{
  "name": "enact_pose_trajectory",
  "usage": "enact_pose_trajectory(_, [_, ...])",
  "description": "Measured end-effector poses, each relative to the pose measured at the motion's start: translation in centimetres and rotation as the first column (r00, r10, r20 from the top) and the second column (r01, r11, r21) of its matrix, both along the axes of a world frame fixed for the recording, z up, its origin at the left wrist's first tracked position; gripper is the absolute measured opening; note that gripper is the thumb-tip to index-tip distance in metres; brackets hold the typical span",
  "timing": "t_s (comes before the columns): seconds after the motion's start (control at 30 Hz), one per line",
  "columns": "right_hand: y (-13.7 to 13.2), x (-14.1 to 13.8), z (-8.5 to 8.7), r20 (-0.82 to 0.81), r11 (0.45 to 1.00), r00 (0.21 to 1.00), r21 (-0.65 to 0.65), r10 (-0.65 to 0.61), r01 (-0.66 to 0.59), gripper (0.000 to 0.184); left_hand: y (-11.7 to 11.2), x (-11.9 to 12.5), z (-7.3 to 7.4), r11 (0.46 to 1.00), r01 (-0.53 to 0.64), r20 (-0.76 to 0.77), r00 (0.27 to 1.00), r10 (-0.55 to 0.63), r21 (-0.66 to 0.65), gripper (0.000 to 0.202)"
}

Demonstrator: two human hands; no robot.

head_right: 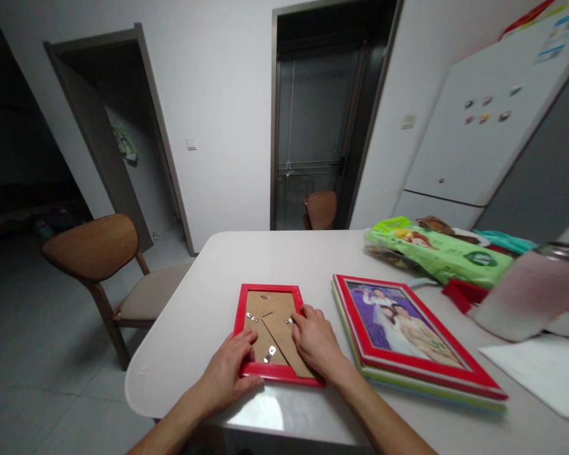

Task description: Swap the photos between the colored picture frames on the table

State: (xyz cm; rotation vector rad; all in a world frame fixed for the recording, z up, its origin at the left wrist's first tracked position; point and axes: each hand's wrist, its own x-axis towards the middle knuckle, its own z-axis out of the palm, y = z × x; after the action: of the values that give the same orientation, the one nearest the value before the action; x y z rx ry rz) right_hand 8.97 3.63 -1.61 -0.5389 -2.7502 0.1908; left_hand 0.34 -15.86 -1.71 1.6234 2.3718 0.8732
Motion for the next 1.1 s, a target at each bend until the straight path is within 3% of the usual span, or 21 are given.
enact_pose_trajectory(0.27, [0.2,0.2,-0.1,0.011,0.99,0.994,-0.099,0.105,-0.103,0.032,-0.1,0.0,0.0,1.0,-0.018,0.003,1.0,0.018,0.011,0.029])
enact_pose_trajectory(0.53, [-1.4,0.9,0.0,0.02,0.998,0.998,0.008,0.063,-0.064,0.033,-0.2,-0.1,-0.1,0.999,-0.015,0.04,0.999,0.014,0.028,0.029])
enact_pose_trajectory(0.63, [-2.8,1.4,-0.2,-0.034,0.986,0.985,0.009,0.169,-0.169,0.032,-0.2,-0.2,-0.1,0.999,-0.013,0.044,0.999,0.012,0.029,0.028])
enact_pose_trajectory(0.8, [-4.9,2.5,0.5,-0.039,0.917,0.918,-0.041,0.395,-0.397,0.028,-0.3,-0.2,-0.1,0.999,-0.02,0.049,0.999,0.018,0.038,0.028])
enact_pose_trajectory(1.1, [-5.3,2.8,1.4,-0.026,0.9,0.907,-0.119,0.42,-0.42,0.025,-0.3,0.1,0.4,0.999,-0.03,0.07,0.997,0.028,0.037,0.028])
